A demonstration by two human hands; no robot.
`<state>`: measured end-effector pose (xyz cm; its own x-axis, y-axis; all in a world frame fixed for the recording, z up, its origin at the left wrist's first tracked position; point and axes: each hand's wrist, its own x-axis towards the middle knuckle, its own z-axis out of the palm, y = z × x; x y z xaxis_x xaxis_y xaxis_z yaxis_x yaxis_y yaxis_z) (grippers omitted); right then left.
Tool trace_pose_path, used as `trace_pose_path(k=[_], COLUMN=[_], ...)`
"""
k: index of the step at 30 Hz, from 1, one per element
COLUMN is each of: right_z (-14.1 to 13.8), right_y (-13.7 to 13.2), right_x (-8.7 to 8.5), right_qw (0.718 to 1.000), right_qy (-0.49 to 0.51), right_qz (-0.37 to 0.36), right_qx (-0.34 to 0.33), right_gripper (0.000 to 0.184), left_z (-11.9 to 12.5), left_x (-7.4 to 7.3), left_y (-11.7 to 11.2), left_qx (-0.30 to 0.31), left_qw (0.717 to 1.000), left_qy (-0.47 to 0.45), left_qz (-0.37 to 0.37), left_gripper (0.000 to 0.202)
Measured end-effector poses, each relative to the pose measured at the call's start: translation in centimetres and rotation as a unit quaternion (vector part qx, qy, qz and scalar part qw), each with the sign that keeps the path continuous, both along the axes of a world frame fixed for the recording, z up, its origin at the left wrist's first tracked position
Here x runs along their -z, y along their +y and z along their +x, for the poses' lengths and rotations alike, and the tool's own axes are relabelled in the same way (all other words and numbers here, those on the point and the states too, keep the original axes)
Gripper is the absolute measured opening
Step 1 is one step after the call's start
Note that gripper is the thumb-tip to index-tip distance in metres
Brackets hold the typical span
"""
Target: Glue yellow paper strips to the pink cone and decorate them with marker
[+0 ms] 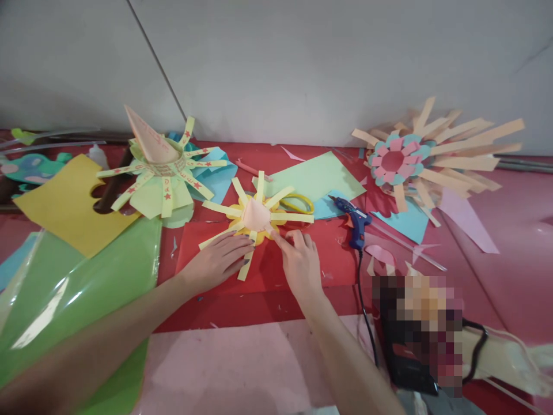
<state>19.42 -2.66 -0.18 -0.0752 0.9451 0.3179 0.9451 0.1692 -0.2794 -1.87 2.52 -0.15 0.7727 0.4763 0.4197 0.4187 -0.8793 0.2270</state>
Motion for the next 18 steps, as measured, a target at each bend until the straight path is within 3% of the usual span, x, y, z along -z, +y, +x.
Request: trace_pose_path(k=[6, 10, 14, 18], right_z=[0.0, -0.2, -0.4, -0.6], right_y=[-0.2, -0.3, -0.2, -0.1], right_x=[-0.1, -0.2, -0.1, 0.3], right_qw=[0.999, 0.999, 0.999, 0.999], right_qy=[-0.033, -0.046, -0.051, 0.001], right_qz=[-0.011, -0.002, 0.000, 0.016], right_qx=[0.012, 0.011, 0.014, 0.028], right_gripper=[0.045, 0.039, 0.033, 0.028], left_z=[0.1, -0.1, -0.2, -0.2], left_x=[0.0, -0.8, -4.5, -10.8], left_y=[0.1, -0.1, -2.0, -4.5], left_qx=[0.006, 0.042, 0.070, 0.071], left_qw=[0.999, 0.992, 0.982, 0.991], left_qy=[0.028, 0.047, 0.037, -0.076], left_qz=[0.036, 0.110, 0.171, 0.087], left_gripper=[0.024, 0.026, 0.029, 0.036])
